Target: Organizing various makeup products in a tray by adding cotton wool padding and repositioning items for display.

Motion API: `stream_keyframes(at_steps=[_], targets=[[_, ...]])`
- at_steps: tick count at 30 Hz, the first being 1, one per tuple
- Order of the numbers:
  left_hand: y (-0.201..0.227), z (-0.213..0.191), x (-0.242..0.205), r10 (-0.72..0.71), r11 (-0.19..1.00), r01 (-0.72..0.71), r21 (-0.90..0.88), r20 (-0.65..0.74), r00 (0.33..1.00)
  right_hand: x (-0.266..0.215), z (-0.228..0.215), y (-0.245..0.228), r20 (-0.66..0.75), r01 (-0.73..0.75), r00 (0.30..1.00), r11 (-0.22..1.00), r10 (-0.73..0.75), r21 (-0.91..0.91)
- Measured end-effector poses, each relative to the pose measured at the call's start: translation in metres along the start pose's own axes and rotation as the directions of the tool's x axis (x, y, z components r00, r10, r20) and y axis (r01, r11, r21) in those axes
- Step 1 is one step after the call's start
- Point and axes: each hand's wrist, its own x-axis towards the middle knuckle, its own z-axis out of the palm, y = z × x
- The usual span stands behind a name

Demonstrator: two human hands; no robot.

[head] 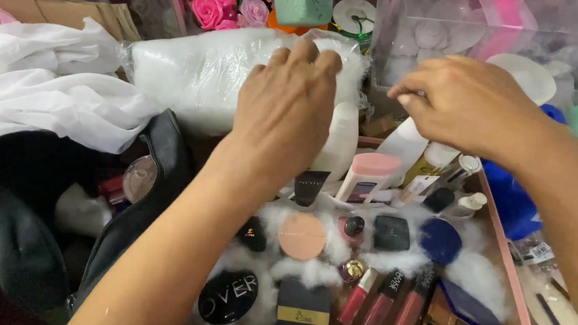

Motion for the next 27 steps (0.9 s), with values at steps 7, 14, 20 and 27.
stream_keyframes(at_steps=[7, 14, 20, 27], targets=[[-0.038, 0.035, 0.032, -0.227, 0.972, 0.220, 0.085, 0.084, 0.970, 0.082, 0.019, -0.026, 0.082, 0.012, 0.997, 1.000, -0.013, 0.018], [-0.047, 0.043, 0.028, -0.203, 0.977, 0.208, -0.053, 0.089, 0.975, 0.111, 0.035, -0.045, 0.091, 0.030, 0.994, 0.956, -0.059, 0.293], [-0.044, 0.049, 0.032, -0.260, 0.966, 0.257, 0.042, 0.138, 0.956, 0.112, 0.048, -0.043, -0.031, 0.003, 0.999, 0.847, 0.016, 0.532], [-0.055, 0.079, 0.039, -0.240, 0.958, 0.230, 0.171, 0.038, 0.970, 0.078, 0.026, -0.024, -0.056, -0.015, 0.997, 0.801, 0.060, 0.599]])
